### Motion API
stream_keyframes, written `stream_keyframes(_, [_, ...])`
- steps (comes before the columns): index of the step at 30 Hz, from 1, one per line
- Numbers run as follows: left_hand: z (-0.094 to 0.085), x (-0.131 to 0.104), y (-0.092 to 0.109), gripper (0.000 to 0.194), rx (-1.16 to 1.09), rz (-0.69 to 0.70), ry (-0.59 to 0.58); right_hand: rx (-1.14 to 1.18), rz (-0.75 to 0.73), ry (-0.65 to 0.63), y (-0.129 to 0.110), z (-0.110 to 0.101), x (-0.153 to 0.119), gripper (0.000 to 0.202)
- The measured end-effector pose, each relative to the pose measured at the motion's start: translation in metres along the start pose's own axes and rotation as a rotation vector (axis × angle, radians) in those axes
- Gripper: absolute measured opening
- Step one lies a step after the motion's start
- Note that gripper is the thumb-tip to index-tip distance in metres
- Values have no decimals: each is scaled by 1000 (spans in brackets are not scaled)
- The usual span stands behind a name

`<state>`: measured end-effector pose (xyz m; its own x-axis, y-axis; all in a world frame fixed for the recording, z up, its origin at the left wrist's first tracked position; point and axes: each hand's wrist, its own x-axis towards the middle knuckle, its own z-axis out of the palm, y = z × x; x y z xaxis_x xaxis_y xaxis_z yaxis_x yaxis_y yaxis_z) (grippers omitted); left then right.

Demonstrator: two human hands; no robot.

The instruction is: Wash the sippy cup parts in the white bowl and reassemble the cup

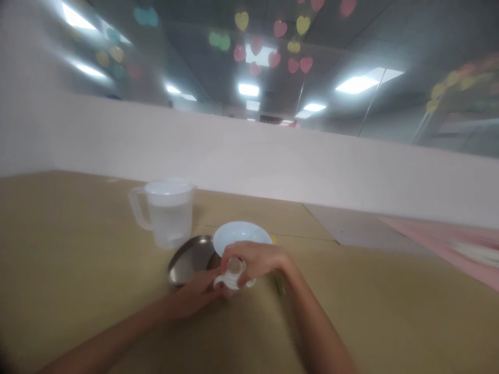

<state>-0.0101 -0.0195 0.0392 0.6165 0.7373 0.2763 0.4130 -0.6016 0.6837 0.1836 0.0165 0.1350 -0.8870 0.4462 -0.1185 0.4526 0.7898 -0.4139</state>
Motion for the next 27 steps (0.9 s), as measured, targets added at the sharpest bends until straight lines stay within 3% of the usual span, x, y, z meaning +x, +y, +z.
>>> stream_keyframes(2, [-1,1,-3,27,-34,-3,-56,34,37,30,-1,-1,-1,35])
stream_keyframes(6, [-1,2,-4,29,-66,-23,-73,32,254,253,-1,-2,-2,33])
stream_keyframes(8, [0,2,-3,30,-66,-46,-78,33,287,304,0,-3,-4,28])
stream_keyframes(14, [0,1,-1,36,-99,-35,-93,176,20,206,7,-8,-13,13])
stream_keyframes(19, [0,1,3,33,-118,-22,-84,270,-61,165,11,-12,-15,12])
stream_keyframes(23, [1,0,0,36,-88,-19,-66,322,-105,241,7,-16,-17,16])
stream_keyframes(27, [2,1,-5,38,-55,-3,-56,354,-7,388,4,-19,-24,16])
